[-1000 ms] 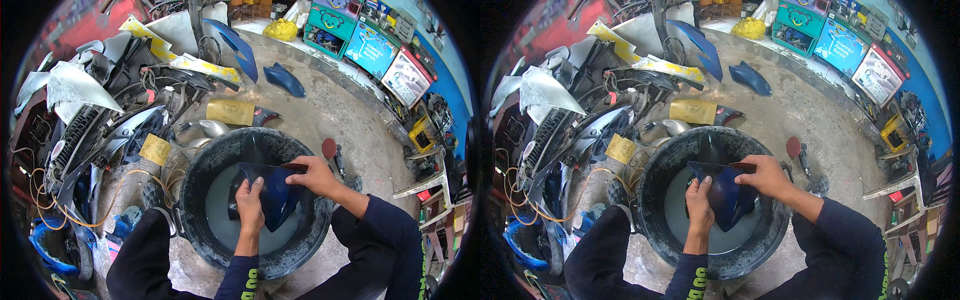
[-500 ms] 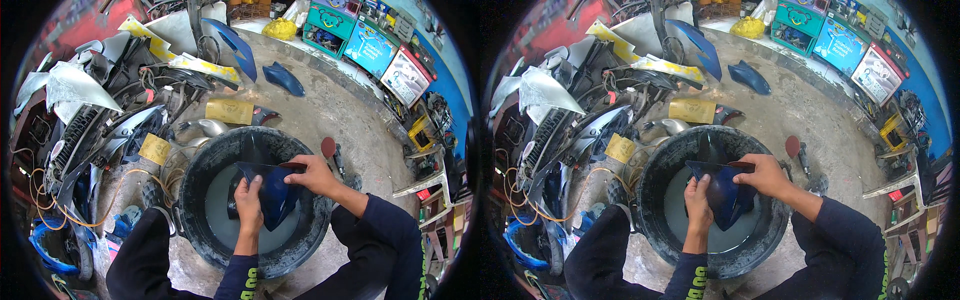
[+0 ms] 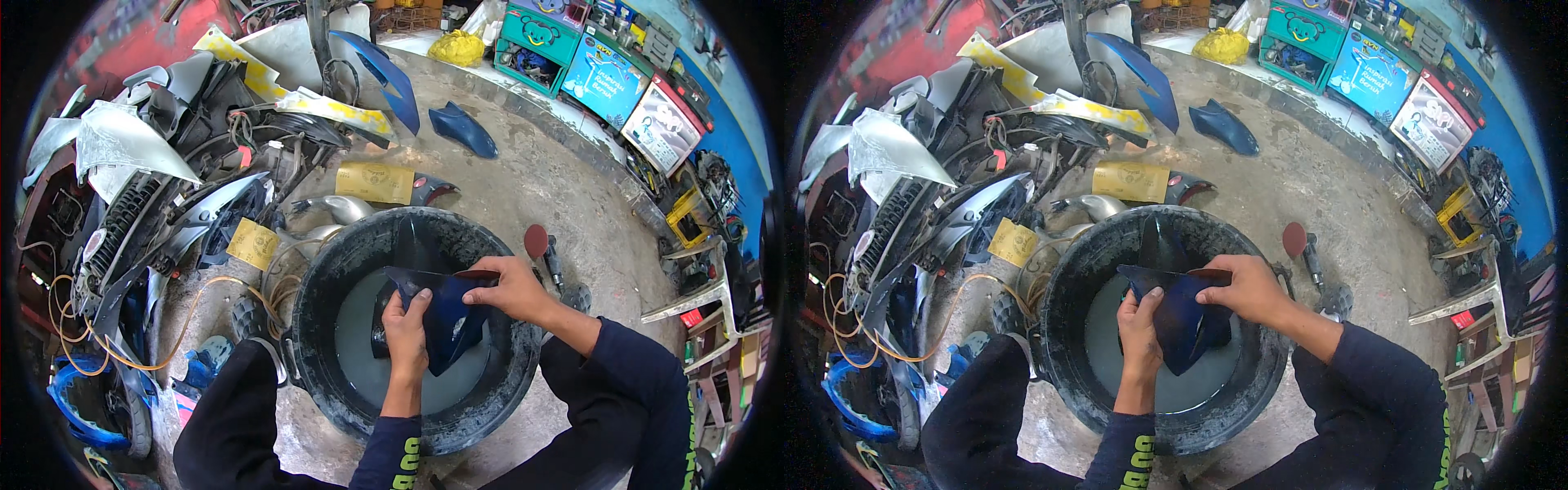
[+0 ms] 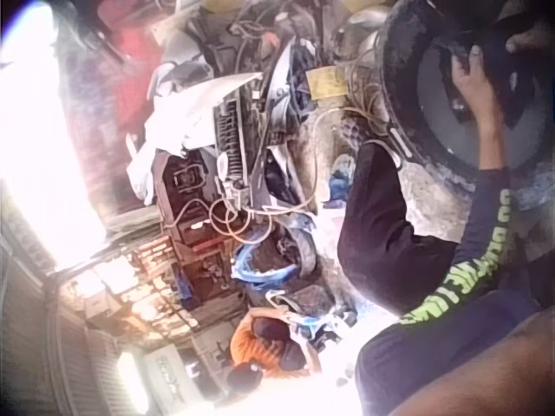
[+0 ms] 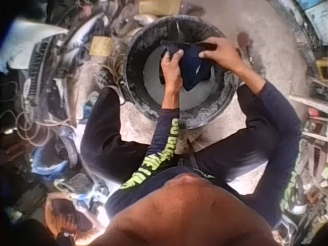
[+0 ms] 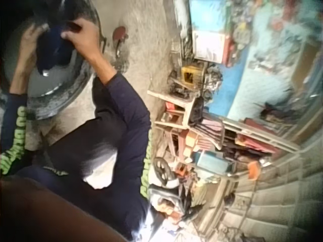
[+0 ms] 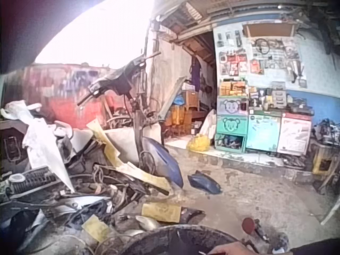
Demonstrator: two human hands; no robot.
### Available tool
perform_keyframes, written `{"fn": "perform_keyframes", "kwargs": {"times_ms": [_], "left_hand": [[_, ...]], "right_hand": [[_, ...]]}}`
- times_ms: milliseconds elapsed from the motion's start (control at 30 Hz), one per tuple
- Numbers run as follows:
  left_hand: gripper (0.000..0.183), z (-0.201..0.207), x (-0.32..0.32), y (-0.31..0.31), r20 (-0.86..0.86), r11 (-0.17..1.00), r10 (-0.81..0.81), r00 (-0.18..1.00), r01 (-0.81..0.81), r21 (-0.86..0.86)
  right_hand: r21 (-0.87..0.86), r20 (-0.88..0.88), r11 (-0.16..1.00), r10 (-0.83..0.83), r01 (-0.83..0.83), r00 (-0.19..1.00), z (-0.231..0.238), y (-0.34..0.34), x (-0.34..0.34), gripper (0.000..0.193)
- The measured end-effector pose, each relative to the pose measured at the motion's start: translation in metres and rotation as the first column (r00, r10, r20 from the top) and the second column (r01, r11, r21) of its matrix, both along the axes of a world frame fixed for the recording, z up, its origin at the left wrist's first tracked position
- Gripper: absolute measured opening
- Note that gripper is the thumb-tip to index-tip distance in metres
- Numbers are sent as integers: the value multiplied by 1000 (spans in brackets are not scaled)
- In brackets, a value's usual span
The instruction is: The person sands motorcycle plastic parts by hand inside a bucket of water using a sanding block, then dips a different blue part into the water and continues sanding its surface.
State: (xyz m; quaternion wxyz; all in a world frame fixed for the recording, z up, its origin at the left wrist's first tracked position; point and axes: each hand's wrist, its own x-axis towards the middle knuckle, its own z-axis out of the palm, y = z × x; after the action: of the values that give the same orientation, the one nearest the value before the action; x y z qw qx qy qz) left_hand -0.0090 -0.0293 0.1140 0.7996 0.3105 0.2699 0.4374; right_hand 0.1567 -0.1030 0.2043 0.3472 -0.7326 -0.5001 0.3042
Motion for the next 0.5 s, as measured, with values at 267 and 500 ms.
{"fn": "perform_keyframes", "kwargs": {"times_ms": [267, 500], "left_hand": [[19, -7, 1, 1, -11, 995, 46, 999, -47, -94], [23, -8, 0, 2, 83, 999, -36, 996, 39, -30]], "right_hand": [[33, 77, 999, 38, -41, 996, -4, 1, -1, 36], [37, 30, 999, -21, 20, 999, -11, 0, 5, 35]]}}
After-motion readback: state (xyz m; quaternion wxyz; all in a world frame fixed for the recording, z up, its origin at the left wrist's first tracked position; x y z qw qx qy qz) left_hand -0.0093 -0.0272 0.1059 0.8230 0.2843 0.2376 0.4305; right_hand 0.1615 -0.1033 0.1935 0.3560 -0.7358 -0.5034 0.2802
